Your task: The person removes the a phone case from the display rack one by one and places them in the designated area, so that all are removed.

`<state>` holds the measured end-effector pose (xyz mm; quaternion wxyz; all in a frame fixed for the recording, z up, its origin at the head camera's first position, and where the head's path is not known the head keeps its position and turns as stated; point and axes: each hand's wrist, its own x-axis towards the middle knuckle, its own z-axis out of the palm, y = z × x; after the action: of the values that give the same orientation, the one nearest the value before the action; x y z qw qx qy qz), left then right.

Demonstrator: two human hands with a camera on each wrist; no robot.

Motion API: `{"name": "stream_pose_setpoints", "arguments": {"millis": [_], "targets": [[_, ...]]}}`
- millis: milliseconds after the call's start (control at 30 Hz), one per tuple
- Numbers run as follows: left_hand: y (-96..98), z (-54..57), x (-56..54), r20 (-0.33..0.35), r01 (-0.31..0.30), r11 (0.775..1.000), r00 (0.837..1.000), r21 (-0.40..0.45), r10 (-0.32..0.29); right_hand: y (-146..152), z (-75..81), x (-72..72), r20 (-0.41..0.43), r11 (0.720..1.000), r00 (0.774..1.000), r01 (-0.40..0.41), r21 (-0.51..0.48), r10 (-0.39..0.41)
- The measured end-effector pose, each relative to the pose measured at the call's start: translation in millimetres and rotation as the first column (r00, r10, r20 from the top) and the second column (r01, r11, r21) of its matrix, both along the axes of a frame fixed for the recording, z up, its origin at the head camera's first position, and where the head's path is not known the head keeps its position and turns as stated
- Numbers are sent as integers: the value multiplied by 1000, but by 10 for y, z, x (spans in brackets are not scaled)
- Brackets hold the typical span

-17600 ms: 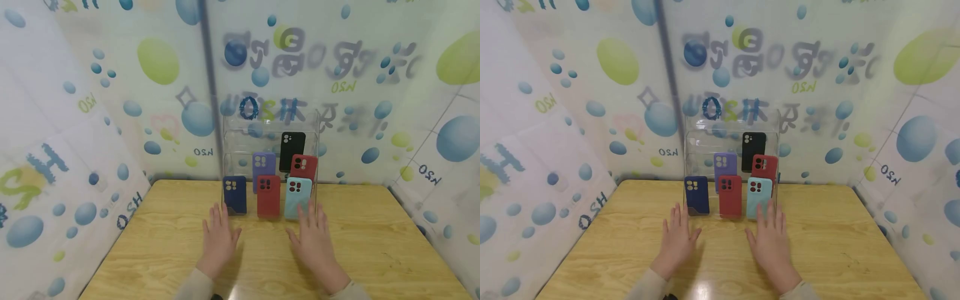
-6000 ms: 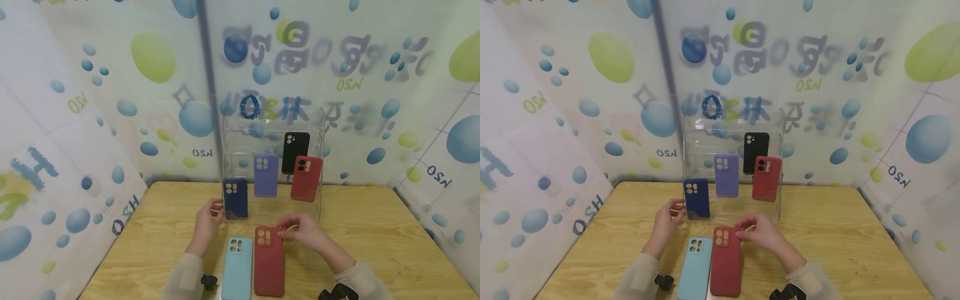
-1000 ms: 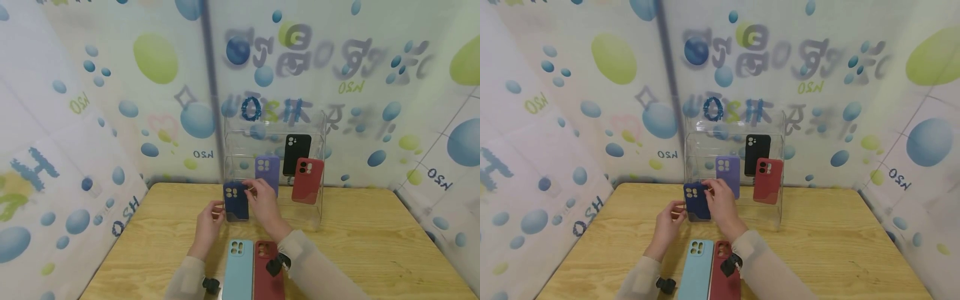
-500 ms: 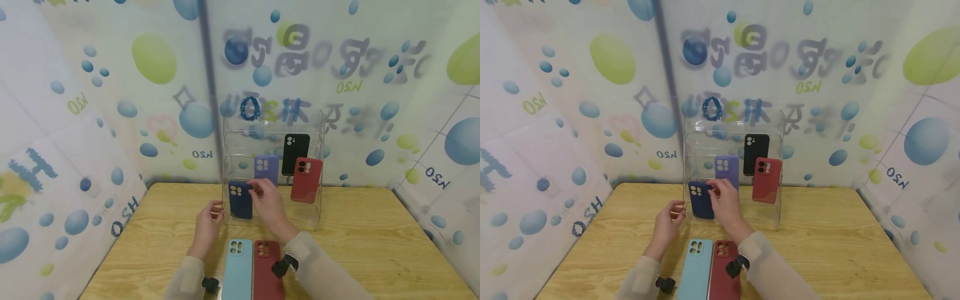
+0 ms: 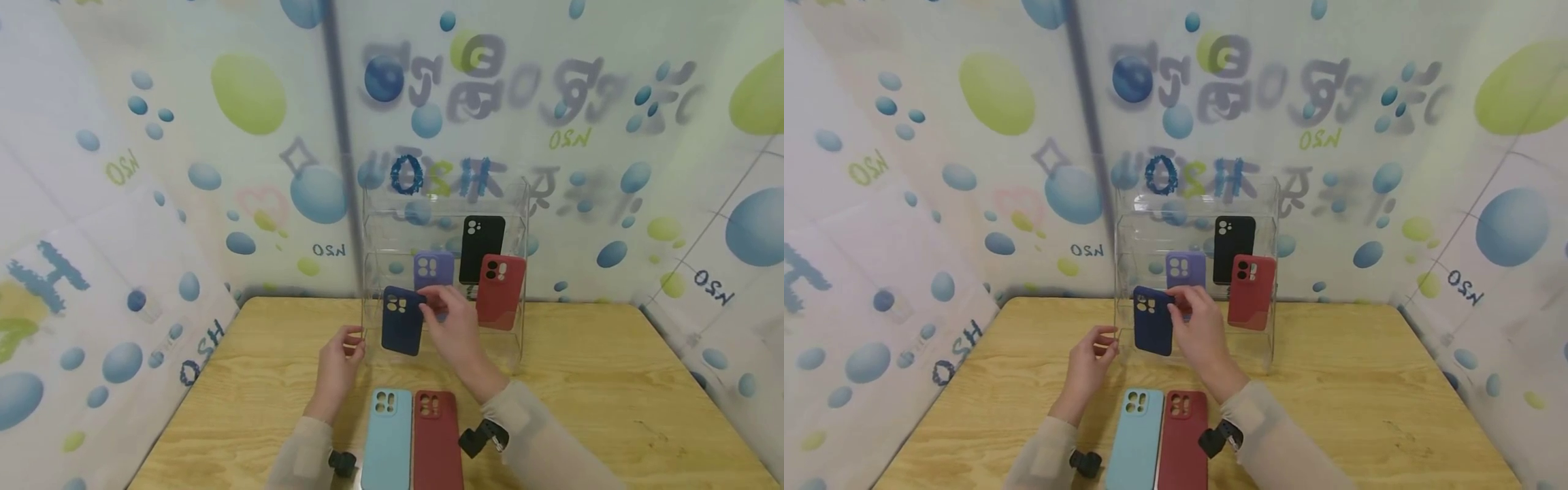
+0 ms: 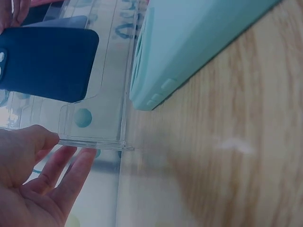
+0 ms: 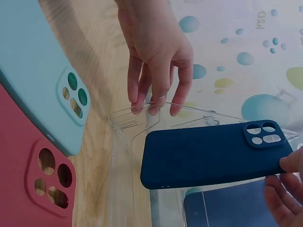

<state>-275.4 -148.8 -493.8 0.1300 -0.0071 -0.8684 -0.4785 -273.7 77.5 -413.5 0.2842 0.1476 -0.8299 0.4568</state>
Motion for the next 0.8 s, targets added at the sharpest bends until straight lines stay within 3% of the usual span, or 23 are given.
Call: {"name": "stream_pose_setpoints", "arguments": {"millis": [100,433,633,800], "targets": [[4,8,-1,1,0,1000,1000,1,0,60,14,42,-8,999,1000,7,-37,-7],[-9,9,-1,34,11,1000,999,-6,-11,448,-75,200,125,990,992,16,-139,1],[9,16,8,26,4,1000,1000,-8,-4,750,-73,332,281,995,958,71,-72,-48],[-1,15,5,32,2,1000,999,-9,-2,959,-4,442,320,996,944,88,-19,-77]]}}
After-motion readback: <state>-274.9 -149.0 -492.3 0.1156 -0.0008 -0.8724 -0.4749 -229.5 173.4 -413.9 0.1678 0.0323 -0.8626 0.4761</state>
